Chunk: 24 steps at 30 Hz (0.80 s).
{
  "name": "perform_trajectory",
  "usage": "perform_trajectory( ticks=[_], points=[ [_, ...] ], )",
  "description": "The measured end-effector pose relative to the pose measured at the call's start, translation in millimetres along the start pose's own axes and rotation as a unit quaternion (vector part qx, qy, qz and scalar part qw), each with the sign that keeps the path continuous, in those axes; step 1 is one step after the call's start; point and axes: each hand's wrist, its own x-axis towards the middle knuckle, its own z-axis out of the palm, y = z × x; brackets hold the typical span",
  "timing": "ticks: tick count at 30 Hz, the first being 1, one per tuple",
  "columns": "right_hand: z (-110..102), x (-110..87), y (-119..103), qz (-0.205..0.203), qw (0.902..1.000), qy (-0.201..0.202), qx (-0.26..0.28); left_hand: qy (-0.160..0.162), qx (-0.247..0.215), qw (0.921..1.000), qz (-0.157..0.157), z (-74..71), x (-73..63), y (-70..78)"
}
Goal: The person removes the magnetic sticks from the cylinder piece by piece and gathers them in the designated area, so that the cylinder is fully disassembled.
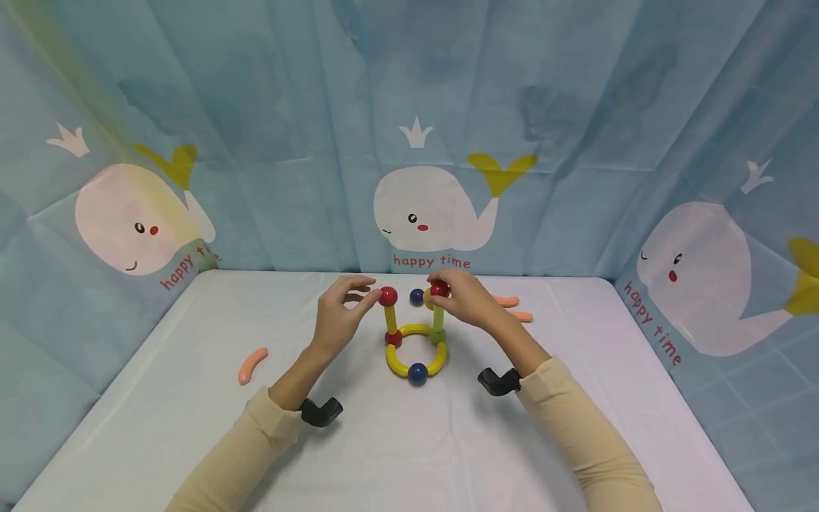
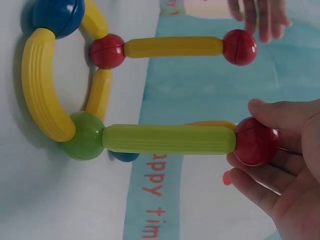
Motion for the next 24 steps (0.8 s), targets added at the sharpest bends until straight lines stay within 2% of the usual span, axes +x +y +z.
perform_trajectory(
  ticks=[3, 8, 11, 16, 20, 24],
  points=[
    [0.2, -2.3, 1.0, 0.007, 0.9998, 0.011, 0.015, 0.017, -0.002, 0.9997, 0.016, -0.6, -2.0, 6.3],
    [-1.1, -7.1, 3.0, -0.021, 0.9993, 0.027, 0.015, 0.022, -0.018, 0.9986, 0.044, 1.9, -6.2, 19.7],
    [-2.1, -9.7, 4.3, -0.031, 0.9988, 0.034, 0.015, 0.008, -0.023, 0.9980, 0.059, 7.6, -10.5, 26.2],
    [-3.2, -11.4, 7.4, -0.036, 0.9983, 0.042, 0.018, -0.040, -0.023, 0.9955, 0.083, 23.4, -22.3, 30.9],
    [-3.6, -11.3, 10.1, -0.040, 0.9981, 0.040, 0.023, -0.077, -0.025, 0.9941, 0.072, 35.9, -31.9, 30.9],
    [-4.9, -11.5, 11.3, -0.044, 0.9977, 0.037, 0.036, -0.113, -0.034, 0.9925, 0.034, 46.6, -38.4, 28.9]
  ],
)
